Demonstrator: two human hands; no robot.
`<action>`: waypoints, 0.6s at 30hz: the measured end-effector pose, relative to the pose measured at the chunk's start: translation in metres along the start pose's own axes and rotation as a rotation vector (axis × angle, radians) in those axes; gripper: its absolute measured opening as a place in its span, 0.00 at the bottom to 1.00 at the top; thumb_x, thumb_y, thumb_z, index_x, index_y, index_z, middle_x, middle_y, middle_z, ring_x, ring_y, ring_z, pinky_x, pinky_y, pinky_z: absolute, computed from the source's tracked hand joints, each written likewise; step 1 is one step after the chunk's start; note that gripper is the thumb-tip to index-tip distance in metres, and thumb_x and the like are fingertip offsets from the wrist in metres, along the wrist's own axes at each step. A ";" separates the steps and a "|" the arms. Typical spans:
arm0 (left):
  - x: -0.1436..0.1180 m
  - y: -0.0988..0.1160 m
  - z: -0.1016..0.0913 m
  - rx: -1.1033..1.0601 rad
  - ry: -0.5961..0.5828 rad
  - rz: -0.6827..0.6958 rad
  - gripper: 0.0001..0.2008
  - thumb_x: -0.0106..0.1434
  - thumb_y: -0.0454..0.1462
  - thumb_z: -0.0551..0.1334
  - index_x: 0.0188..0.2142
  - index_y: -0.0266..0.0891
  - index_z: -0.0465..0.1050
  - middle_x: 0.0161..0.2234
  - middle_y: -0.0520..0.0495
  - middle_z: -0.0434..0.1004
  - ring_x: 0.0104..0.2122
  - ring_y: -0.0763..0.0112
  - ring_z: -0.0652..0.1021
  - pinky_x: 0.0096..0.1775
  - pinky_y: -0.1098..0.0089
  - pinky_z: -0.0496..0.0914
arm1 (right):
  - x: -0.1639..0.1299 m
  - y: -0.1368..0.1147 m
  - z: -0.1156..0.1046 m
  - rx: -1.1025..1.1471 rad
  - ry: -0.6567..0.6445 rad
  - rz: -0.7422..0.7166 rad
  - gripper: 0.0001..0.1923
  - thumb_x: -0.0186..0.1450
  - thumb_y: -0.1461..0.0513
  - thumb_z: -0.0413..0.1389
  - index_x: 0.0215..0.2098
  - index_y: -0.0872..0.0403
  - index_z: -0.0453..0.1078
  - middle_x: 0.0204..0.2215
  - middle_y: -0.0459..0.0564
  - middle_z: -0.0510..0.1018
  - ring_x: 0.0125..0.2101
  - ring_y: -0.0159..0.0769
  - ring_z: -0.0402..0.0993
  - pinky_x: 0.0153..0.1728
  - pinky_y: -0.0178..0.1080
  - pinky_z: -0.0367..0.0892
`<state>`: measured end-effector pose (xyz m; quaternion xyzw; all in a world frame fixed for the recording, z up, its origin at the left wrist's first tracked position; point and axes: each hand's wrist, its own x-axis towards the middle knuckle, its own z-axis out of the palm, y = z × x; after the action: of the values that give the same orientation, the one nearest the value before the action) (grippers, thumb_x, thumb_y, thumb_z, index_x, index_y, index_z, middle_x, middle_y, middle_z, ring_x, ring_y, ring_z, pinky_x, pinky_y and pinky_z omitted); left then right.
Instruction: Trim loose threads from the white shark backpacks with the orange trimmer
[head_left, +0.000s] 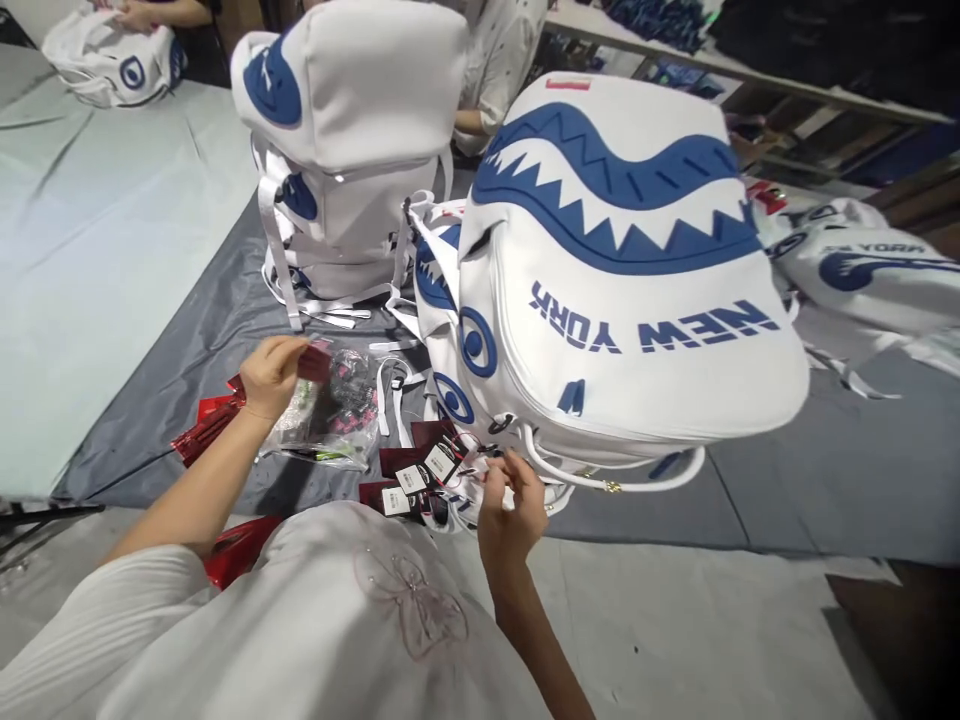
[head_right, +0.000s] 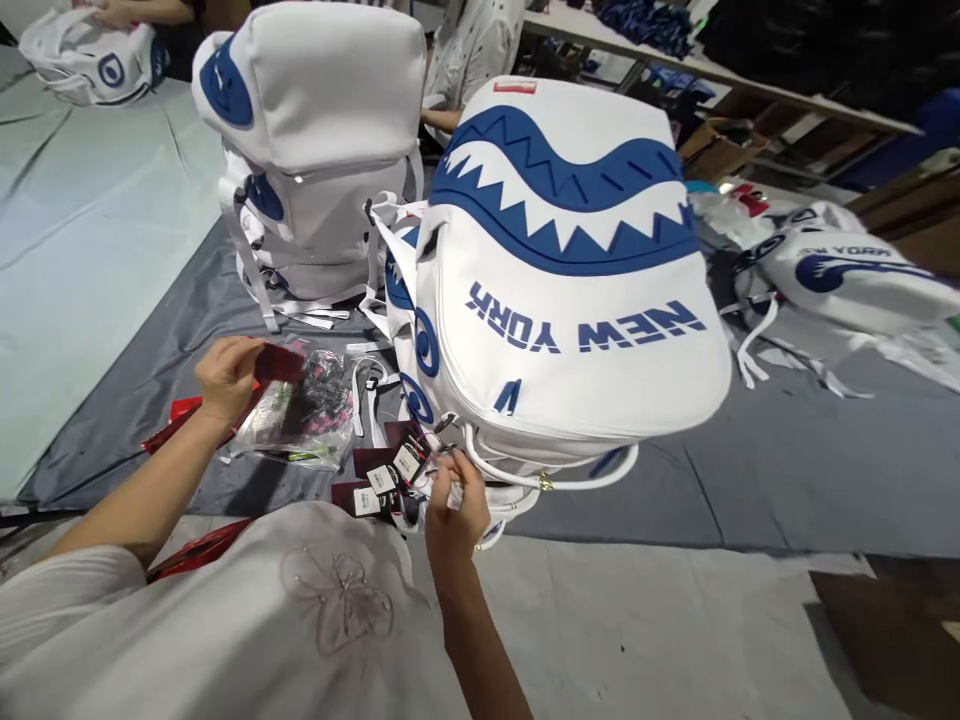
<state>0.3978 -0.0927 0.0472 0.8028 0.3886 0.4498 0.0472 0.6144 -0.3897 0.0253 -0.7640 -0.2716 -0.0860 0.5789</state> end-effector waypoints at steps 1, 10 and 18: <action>0.003 0.017 0.001 -0.029 -0.003 0.081 0.14 0.68 0.41 0.55 0.41 0.41 0.78 0.39 0.44 0.80 0.41 0.67 0.78 0.45 0.68 0.71 | 0.004 -0.008 0.002 -0.023 0.023 -0.070 0.15 0.65 0.57 0.56 0.45 0.58 0.73 0.32 0.51 0.80 0.30 0.35 0.77 0.39 0.39 0.73; 0.004 0.163 0.024 -0.375 -0.340 0.650 0.17 0.65 0.28 0.53 0.44 0.41 0.78 0.35 0.48 0.79 0.34 0.74 0.78 0.35 0.76 0.69 | 0.016 -0.028 0.013 -0.084 -0.025 -0.401 0.24 0.71 0.64 0.48 0.65 0.57 0.60 0.31 0.49 0.82 0.27 0.33 0.79 0.35 0.36 0.74; 0.004 0.178 0.034 -0.340 -0.529 0.678 0.17 0.64 0.27 0.53 0.43 0.42 0.78 0.37 0.48 0.79 0.37 0.73 0.78 0.35 0.74 0.68 | 0.015 -0.018 0.010 -0.119 -0.033 -0.424 0.26 0.71 0.65 0.49 0.67 0.55 0.58 0.35 0.51 0.83 0.30 0.33 0.80 0.37 0.35 0.74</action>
<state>0.5277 -0.2043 0.1056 0.9526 -0.0006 0.2770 0.1259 0.6160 -0.3727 0.0444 -0.7240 -0.4301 -0.2093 0.4970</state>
